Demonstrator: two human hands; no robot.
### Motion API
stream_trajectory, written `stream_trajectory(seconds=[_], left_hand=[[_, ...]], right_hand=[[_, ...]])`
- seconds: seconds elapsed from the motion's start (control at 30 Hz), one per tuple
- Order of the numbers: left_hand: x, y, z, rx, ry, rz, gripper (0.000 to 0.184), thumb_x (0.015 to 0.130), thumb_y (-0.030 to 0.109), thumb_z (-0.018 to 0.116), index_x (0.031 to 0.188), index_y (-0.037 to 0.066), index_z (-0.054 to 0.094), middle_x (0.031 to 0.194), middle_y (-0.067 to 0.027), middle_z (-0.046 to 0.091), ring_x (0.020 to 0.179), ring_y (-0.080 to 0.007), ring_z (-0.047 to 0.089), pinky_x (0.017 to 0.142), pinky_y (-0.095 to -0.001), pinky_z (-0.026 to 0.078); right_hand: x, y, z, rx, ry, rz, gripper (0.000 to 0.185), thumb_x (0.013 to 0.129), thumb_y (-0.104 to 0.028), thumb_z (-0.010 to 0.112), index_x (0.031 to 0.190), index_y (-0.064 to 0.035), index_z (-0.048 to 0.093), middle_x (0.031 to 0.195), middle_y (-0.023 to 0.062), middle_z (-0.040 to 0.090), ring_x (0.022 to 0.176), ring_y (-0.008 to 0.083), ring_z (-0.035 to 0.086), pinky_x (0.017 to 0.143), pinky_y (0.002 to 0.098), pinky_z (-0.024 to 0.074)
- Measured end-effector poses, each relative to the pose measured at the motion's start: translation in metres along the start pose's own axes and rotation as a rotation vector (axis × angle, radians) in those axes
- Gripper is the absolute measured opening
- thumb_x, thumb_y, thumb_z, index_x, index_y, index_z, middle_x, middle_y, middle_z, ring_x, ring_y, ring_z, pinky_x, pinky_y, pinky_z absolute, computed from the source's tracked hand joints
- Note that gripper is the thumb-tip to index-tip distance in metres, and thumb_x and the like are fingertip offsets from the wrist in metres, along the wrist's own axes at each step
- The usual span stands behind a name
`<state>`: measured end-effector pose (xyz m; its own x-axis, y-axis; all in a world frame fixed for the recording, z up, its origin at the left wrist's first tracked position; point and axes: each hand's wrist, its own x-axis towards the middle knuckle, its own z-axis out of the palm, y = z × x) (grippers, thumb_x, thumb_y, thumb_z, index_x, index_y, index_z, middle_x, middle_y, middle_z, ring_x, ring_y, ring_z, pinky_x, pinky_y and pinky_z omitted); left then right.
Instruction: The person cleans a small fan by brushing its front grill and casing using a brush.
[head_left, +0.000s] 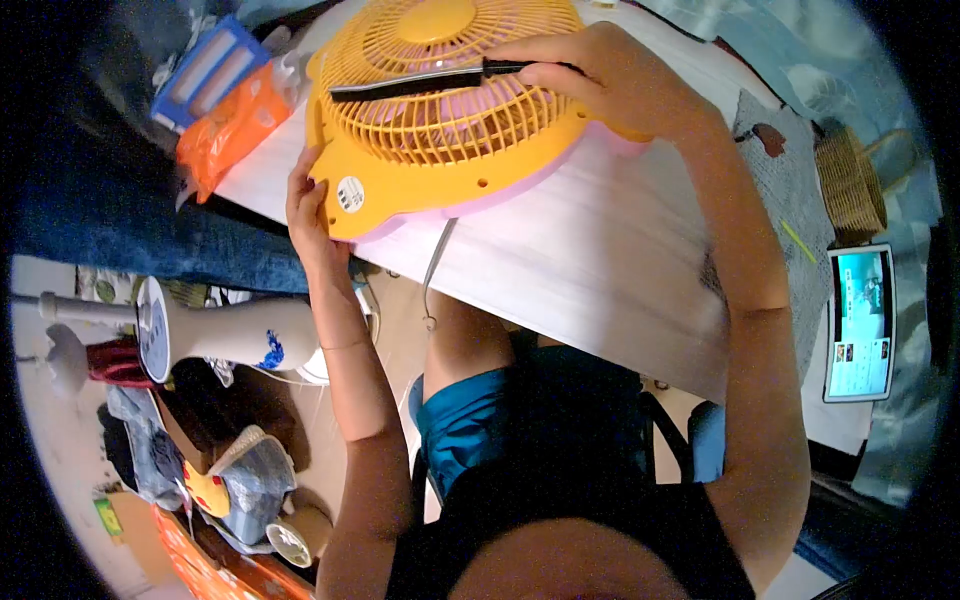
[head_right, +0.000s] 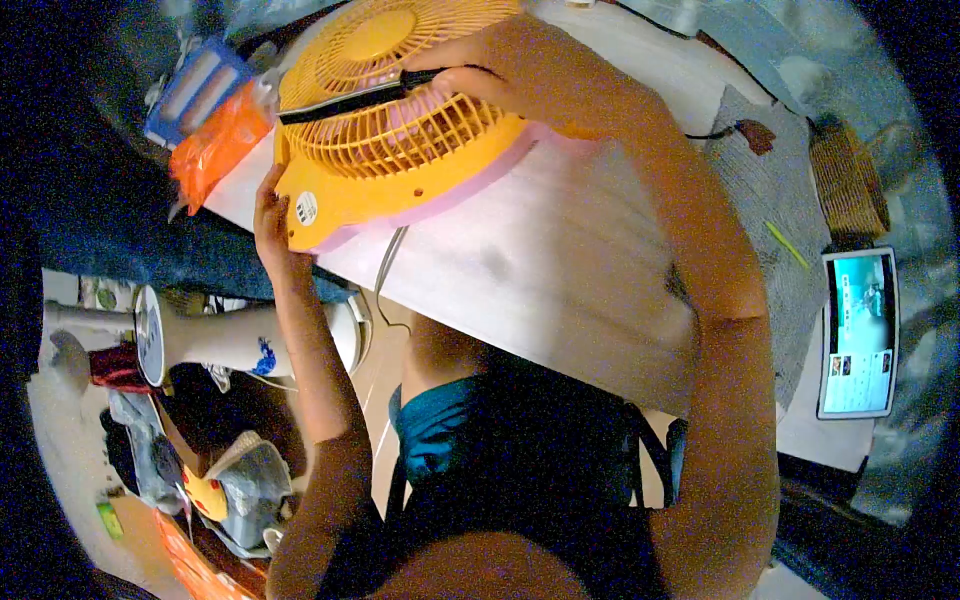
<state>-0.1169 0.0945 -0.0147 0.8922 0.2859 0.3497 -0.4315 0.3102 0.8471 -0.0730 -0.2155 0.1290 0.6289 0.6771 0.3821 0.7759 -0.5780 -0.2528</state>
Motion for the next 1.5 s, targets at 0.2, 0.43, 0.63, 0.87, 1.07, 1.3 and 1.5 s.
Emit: stream_trajectory(seconds=[0.2,0.43,0.63,0.87,1.07,1.3,1.5], left_hand=[[0.002,-0.003,-0.005,-0.031,-0.014,0.006,0.044,0.080,0.008,0.045,0.122,-0.004,0.038,0.123,-0.0214,0.044,0.110,-0.0333,0.048,0.092,-0.0449,0.042],[-0.002,0.001,0.003,-0.032,-0.019,0.016,0.043,0.080,0.008,0.043,0.121,-0.003,0.038,0.122,-0.0206,0.045,0.110,-0.0332,0.049,0.091,-0.0434,0.043],[-0.001,0.001,0.001,-0.054,-0.008,-0.012,0.044,0.079,0.008,0.045,0.121,-0.003,0.038,0.120,-0.0211,0.046,0.108,-0.0325,0.050,0.090,-0.0430,0.044],[-0.002,0.002,0.003,-0.080,-0.015,-0.009,0.044,0.079,0.005,0.045,0.122,-0.003,0.038,0.121,-0.0227,0.045,0.106,-0.0331,0.051,0.088,-0.0433,0.046],[-0.003,0.005,0.006,-0.060,-0.018,-0.004,0.044,0.079,0.004,0.042,0.122,-0.004,0.038,0.121,-0.0232,0.045,0.108,-0.0331,0.050,0.089,-0.0433,0.045],[-0.005,0.007,0.010,0.004,0.010,-0.006,0.045,0.078,0.005,0.041,0.122,-0.005,0.038,0.121,-0.0233,0.045,0.109,-0.0334,0.050,0.090,-0.0423,0.045],[-0.001,0.001,0.001,-0.027,-0.007,0.032,0.043,0.078,0.005,0.042,0.120,-0.005,0.039,0.121,-0.0231,0.045,0.108,-0.0328,0.050,0.090,-0.0415,0.044]], right_hand=[[0.001,0.010,0.012,-0.101,0.230,-0.136,0.030,0.083,-0.023,0.052,0.111,-0.0138,0.058,0.085,0.0144,0.062,0.067,0.0272,0.059,0.061,0.0338,0.0461],[-0.002,0.004,0.005,-0.255,0.244,-0.114,0.029,0.083,-0.022,0.052,0.110,-0.0108,0.058,0.092,0.0126,0.062,0.077,0.0289,0.059,0.069,0.0370,0.0462],[-0.003,0.013,0.012,0.042,0.130,-0.206,0.030,0.082,-0.018,0.054,0.111,-0.0101,0.058,0.098,0.0155,0.061,0.079,0.0279,0.060,0.073,0.0336,0.0463],[-0.001,-0.004,-0.021,0.050,-0.019,0.169,0.034,0.084,-0.014,0.051,0.117,-0.0081,0.054,0.091,0.0113,0.063,0.084,0.0168,0.060,0.073,0.0285,0.0465],[-0.001,0.014,0.009,0.143,0.073,-0.266,0.030,0.084,-0.016,0.052,0.113,-0.0105,0.057,0.101,0.0137,0.061,0.076,0.0266,0.060,0.075,0.0310,0.0464],[0.001,0.007,-0.006,-0.016,0.110,0.055,0.031,0.083,-0.016,0.051,0.112,-0.0056,0.057,0.084,0.0179,0.061,0.071,0.0235,0.058,0.067,0.0323,0.0450],[0.000,0.002,-0.007,0.220,-0.075,-0.145,0.031,0.085,-0.017,0.048,0.113,-0.0074,0.057,0.091,0.0132,0.063,0.079,0.0190,0.057,0.074,0.0315,0.0439]])
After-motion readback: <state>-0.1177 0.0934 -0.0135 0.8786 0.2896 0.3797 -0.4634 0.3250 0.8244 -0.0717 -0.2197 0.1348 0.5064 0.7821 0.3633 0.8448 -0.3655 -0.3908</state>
